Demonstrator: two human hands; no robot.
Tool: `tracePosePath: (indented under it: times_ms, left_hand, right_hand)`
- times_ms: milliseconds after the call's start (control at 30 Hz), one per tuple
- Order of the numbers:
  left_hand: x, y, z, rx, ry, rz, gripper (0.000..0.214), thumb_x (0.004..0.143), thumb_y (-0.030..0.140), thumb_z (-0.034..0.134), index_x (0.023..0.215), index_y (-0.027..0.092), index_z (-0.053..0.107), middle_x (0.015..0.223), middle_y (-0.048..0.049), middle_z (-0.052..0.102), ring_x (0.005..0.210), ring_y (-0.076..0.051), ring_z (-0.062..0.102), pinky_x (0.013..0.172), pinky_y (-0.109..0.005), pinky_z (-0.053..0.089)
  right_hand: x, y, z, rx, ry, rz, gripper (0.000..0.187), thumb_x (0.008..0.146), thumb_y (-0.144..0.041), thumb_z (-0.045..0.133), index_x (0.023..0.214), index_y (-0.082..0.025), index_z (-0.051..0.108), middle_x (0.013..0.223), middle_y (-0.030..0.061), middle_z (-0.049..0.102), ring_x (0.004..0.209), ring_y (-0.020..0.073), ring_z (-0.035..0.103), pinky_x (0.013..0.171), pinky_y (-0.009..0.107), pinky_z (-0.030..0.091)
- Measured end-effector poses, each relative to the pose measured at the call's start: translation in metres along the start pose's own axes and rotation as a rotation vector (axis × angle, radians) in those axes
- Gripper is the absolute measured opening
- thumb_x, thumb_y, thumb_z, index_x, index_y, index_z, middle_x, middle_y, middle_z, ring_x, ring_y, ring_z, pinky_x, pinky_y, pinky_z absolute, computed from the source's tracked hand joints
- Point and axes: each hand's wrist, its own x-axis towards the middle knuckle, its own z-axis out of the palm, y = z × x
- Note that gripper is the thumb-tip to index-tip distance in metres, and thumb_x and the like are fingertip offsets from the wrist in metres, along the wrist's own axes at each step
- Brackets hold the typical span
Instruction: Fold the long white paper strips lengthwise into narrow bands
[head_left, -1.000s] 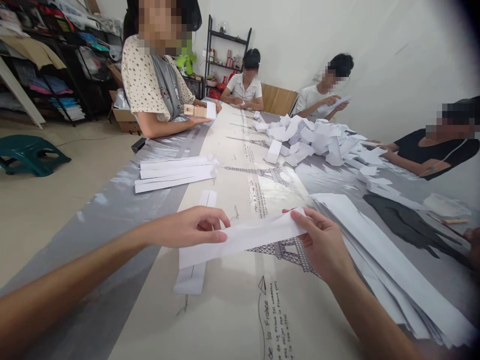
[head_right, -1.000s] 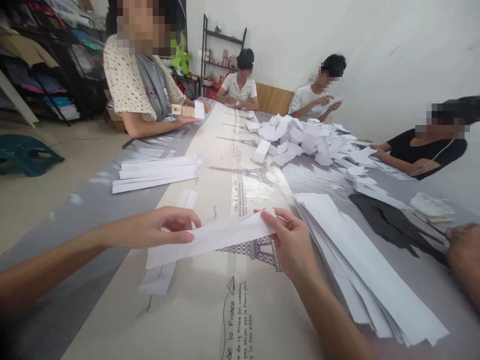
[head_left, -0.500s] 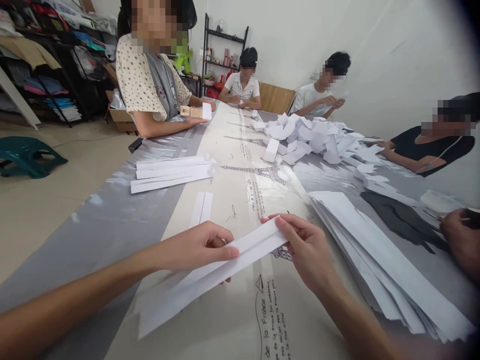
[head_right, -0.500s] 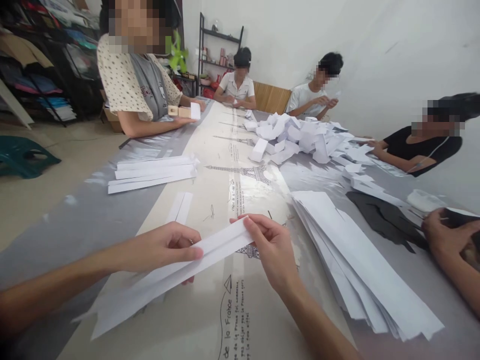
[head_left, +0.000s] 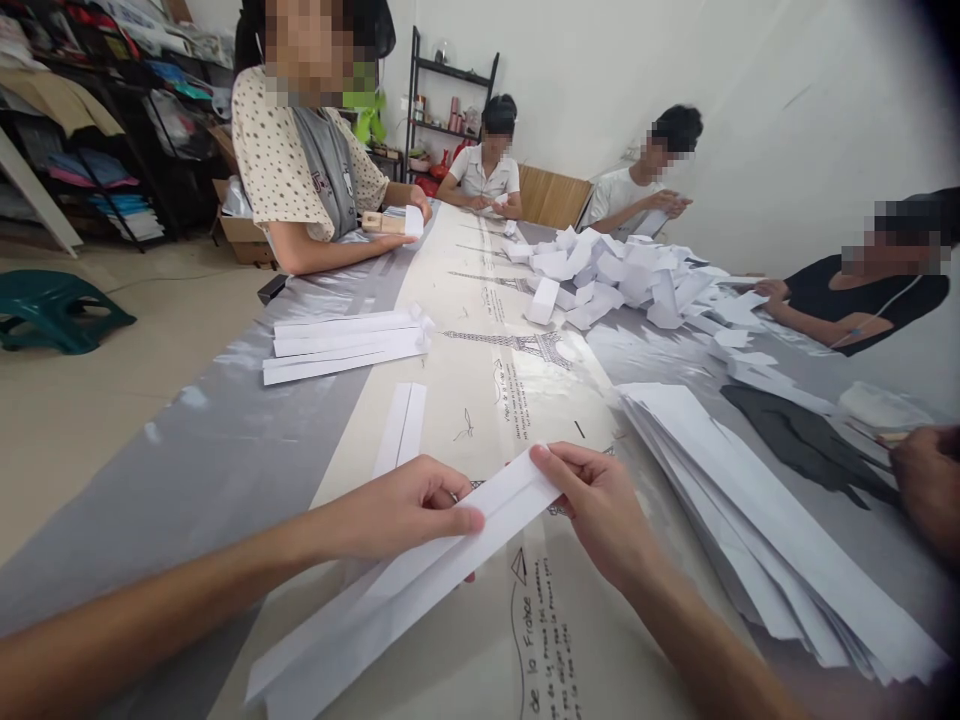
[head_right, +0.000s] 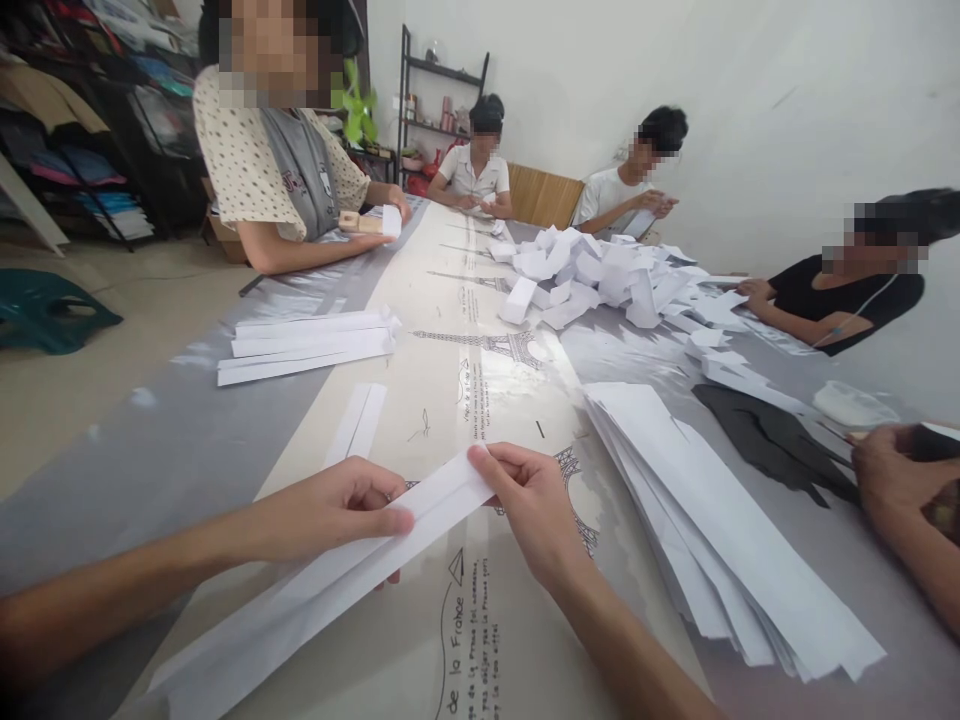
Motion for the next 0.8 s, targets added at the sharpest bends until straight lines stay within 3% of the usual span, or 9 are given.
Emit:
tracePosePath:
  times_ms: [133, 333, 533, 633, 800]
  left_hand:
    - [-0.001, 0.002, 0.001, -0.075, -0.022, -0.011, 0.032, 0.09, 0.051, 0.07, 0.093, 0.019, 0.068, 0.08, -0.0059, 0.077, 0.065, -0.019, 0.072, 0.056, -0.026, 0.052]
    - [0.002, -0.003, 0.008, -0.088, 0.094, 0.039, 0.033, 0.095, 0.049, 0.062, 0.087, 0.017, 0.068, 0.08, -0.0068, 0.077, 0.063, -0.018, 0.07, 0.059, -0.027, 0.051]
    - [0.004, -0.007, 0.011, 0.029, 0.179, 0.056, 0.035, 0.091, 0.048, 0.067, 0.074, 0.018, 0.061, 0.062, 0.0007, 0.065, 0.044, -0.01, 0.047, 0.044, -0.023, 0.028]
    - [0.004, -0.006, 0.012, 0.071, 0.219, 0.07, 0.038, 0.091, 0.048, 0.067, 0.069, 0.018, 0.057, 0.056, 0.0034, 0.057, 0.042, -0.008, 0.035, 0.043, -0.024, 0.019]
    - [0.004, -0.005, 0.013, 0.018, 0.226, 0.068, 0.033, 0.092, 0.046, 0.065, 0.077, 0.018, 0.063, 0.067, -0.0003, 0.064, 0.052, -0.012, 0.049, 0.049, -0.024, 0.029]
  right_hand:
    - [-0.001, 0.0, 0.001, 0.021, -0.016, 0.007, 0.035, 0.091, -0.054, 0.069, 0.095, -0.021, 0.081, 0.078, 0.0047, 0.068, 0.073, 0.0188, 0.058, 0.064, 0.031, 0.046]
    - [-0.005, -0.004, 0.011, 0.093, -0.114, 0.029, 0.038, 0.09, -0.054, 0.071, 0.107, -0.022, 0.078, 0.092, 0.0067, 0.074, 0.083, 0.0223, 0.066, 0.078, 0.035, 0.055]
    - [-0.006, -0.002, 0.016, 0.194, -0.185, 0.082, 0.032, 0.089, -0.05, 0.073, 0.083, -0.019, 0.078, 0.082, 0.0044, 0.071, 0.08, 0.02, 0.064, 0.081, 0.036, 0.053]
    - [-0.006, 0.0, 0.015, 0.208, -0.244, 0.101, 0.032, 0.091, -0.049, 0.072, 0.085, -0.018, 0.079, 0.08, 0.0044, 0.072, 0.077, 0.0196, 0.065, 0.082, 0.038, 0.053]
    - [-0.005, -0.003, 0.013, 0.215, -0.318, 0.088, 0.036, 0.096, -0.052, 0.063, 0.098, -0.02, 0.081, 0.092, 0.0071, 0.073, 0.083, 0.0202, 0.065, 0.083, 0.038, 0.053]
